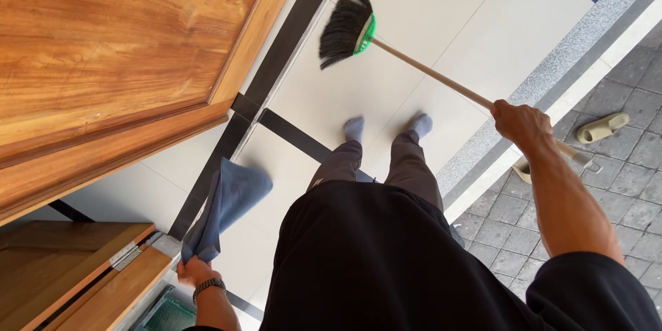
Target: The person sweeps a tiled floor with a broom, moving debris toward a doorway. They briefly pick up a blue cloth, then continue sweeping and place the cloth on the floor near the entrance.
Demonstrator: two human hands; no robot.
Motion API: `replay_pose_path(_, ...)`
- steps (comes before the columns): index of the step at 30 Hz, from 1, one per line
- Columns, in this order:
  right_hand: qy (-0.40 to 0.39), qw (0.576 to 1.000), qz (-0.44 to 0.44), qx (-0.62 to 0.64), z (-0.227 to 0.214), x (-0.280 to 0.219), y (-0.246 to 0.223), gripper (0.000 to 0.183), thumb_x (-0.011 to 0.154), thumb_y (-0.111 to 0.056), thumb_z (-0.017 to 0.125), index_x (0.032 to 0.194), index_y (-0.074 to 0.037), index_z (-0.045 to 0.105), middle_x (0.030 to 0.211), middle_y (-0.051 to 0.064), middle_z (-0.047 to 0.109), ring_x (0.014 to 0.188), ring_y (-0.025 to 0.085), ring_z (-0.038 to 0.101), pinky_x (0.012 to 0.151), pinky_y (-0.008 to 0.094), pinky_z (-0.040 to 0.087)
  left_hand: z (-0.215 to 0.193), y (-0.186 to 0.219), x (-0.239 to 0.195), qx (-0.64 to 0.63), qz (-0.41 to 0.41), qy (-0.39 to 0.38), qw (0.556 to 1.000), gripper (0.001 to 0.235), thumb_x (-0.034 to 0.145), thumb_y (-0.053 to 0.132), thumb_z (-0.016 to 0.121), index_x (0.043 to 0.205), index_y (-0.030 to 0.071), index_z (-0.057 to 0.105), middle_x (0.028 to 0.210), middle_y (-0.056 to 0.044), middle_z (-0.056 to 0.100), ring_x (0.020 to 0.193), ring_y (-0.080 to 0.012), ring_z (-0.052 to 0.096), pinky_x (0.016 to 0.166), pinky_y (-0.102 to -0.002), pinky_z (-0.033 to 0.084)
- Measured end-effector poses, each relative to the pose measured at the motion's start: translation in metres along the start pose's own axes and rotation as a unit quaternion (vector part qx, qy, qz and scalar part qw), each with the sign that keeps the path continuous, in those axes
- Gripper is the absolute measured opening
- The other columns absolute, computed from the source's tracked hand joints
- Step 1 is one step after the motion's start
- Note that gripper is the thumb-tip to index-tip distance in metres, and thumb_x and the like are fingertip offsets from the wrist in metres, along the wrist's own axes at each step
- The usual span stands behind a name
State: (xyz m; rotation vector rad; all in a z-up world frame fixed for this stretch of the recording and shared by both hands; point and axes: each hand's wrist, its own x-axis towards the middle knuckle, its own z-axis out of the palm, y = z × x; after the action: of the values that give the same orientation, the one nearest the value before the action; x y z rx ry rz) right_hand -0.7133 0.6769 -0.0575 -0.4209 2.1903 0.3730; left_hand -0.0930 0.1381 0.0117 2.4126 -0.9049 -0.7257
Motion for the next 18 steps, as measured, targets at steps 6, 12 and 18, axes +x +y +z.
replay_pose_path(6, 0.009, 0.996, -0.054, 0.069, 0.036, -0.011, 0.025, 0.040, 0.112, -0.038, 0.031, 0.126, -0.012, 0.057, 0.054, 0.003, 0.049, 0.037, 0.012, 0.042, 0.033, 0.033, 0.043, 0.069, 0.037, -0.084, -0.026, 0.016, -0.074, 0.997, 0.042, 0.095, 0.002, 0.053, 0.136, 0.009, 0.059, 0.138, -0.015, 0.057, 0.117, -0.0321, 0.064, 0.091, -0.041, 0.057)
replay_pose_path(12, -0.007, 0.987, 0.004, 0.159, 0.033, 0.047, 0.037, 0.039, 0.112, -0.040, 0.032, 0.123, -0.015, 0.060, 0.062, 0.005, 0.061, 0.052, 0.017, 0.056, 0.048, 0.038, 0.049, 0.147, 0.082, -0.155, -0.065, 0.080, -0.173, 0.980, 0.042, 0.094, -0.002, 0.050, 0.134, 0.005, 0.061, 0.137, -0.016, 0.059, 0.120, -0.0340, 0.063, 0.095, -0.044, 0.059)
replay_pose_path(18, -0.084, 0.960, 0.110, 0.243, 0.133, 0.004, 0.172, 0.043, 0.113, -0.045, 0.031, 0.130, -0.019, 0.061, 0.077, 0.009, 0.069, 0.059, 0.019, 0.061, 0.050, 0.037, 0.050, 0.247, 0.121, -0.226, -0.060, 0.097, -0.276, 0.954, 0.042, 0.093, -0.003, 0.049, 0.134, 0.002, 0.058, 0.136, -0.017, 0.059, 0.120, -0.0341, 0.063, 0.098, -0.045, 0.059)
